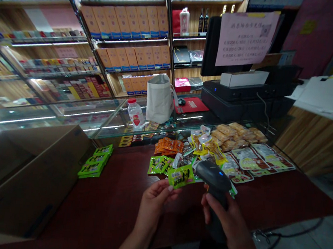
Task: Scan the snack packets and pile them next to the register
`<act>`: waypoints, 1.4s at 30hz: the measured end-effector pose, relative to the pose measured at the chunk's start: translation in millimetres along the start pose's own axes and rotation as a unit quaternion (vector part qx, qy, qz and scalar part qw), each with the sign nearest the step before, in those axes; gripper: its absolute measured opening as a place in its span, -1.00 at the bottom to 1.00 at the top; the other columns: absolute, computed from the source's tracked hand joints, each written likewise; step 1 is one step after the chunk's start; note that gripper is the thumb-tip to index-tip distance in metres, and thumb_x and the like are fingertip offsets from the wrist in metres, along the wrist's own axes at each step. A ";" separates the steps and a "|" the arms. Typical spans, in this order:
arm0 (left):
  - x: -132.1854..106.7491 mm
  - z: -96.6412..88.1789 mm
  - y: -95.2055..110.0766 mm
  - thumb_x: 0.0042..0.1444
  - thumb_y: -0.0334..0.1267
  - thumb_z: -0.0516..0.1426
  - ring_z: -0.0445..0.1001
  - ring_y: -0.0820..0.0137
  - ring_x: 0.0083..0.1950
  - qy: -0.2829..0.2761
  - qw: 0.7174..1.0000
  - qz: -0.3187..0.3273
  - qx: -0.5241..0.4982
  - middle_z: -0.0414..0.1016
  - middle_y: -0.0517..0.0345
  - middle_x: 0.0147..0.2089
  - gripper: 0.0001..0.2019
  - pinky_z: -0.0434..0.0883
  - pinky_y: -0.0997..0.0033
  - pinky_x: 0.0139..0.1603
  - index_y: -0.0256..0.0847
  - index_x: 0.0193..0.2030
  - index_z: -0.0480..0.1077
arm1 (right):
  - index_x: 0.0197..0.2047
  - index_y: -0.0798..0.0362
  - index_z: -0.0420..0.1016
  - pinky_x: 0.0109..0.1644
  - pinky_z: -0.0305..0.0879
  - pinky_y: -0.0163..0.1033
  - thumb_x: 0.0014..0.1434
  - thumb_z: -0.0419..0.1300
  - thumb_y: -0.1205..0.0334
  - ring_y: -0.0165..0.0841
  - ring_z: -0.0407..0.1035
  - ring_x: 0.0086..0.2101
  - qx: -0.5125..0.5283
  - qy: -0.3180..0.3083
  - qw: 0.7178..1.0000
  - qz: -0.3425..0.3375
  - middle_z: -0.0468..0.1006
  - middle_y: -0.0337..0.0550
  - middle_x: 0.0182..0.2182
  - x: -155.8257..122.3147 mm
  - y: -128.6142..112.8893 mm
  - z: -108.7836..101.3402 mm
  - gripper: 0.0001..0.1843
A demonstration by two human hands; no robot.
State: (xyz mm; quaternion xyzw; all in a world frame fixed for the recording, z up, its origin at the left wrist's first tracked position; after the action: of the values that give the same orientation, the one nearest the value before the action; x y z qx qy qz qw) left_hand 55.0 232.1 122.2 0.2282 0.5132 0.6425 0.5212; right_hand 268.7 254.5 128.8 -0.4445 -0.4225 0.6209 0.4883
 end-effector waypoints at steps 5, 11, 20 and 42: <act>8.0 -5.4 3.2 -0.23 -0.19 0.45 0.65 0.26 -0.28 0.005 0.999 0.033 0.031 0.65 0.02 -0.33 -0.61 0.57 0.39 -0.22 -0.32 -0.25 0.53 | -0.30 0.10 0.45 -0.58 0.07 -0.38 0.15 0.21 -0.28 -0.50 0.21 -0.70 0.010 -0.111 0.994 0.024 0.41 -0.28 -0.67 -13.8 4.8 24.8 -0.47; 11.2 -7.9 8.6 -0.19 -0.21 0.43 0.63 0.36 -0.34 0.015 0.997 0.061 0.040 0.65 0.10 -0.36 -0.68 0.55 0.47 -0.26 -0.29 -0.28 0.55 | -0.30 0.09 0.43 -0.54 0.13 -0.37 0.17 0.15 -0.33 -0.53 0.22 -0.66 -0.010 -0.138 0.989 0.043 0.47 -0.23 -0.55 -22.9 4.2 31.6 -0.43; 8.2 -12.9 10.5 -0.22 -0.22 0.44 0.62 0.34 -0.35 0.031 0.996 0.065 0.047 0.65 0.08 -0.35 -0.66 0.56 0.42 -0.25 -0.29 -0.28 0.56 | -0.27 0.10 0.40 -0.57 0.12 -0.39 0.18 0.16 -0.31 -0.54 0.24 -0.66 -0.019 -0.137 0.990 0.028 0.51 -0.19 -0.46 -22.7 5.1 34.8 -0.45; 10.3 -20.6 5.3 -0.21 -0.21 0.43 0.64 0.28 -0.31 0.031 0.997 0.059 0.041 0.65 0.07 -0.34 -0.65 0.59 0.33 -0.18 -0.30 -0.26 0.56 | -0.41 0.08 0.35 -0.60 0.08 -0.42 0.21 0.12 -0.30 -0.56 0.15 -0.68 -0.080 -0.130 0.988 0.001 0.39 -0.28 -0.56 -24.1 -0.9 35.3 -0.44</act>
State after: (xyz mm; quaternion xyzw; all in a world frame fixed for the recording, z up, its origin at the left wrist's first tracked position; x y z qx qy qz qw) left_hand 31.9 233.1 116.9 0.2588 0.5411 0.6572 0.4564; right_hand 238.0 227.8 141.8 -0.3980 -0.5305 0.6378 0.3916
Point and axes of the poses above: each hand's wrist, its own x-axis towards the middle knuckle, its own z-axis out of the palm, y = z × x, the point moved 10 cm from there along x, towards the middle knuckle
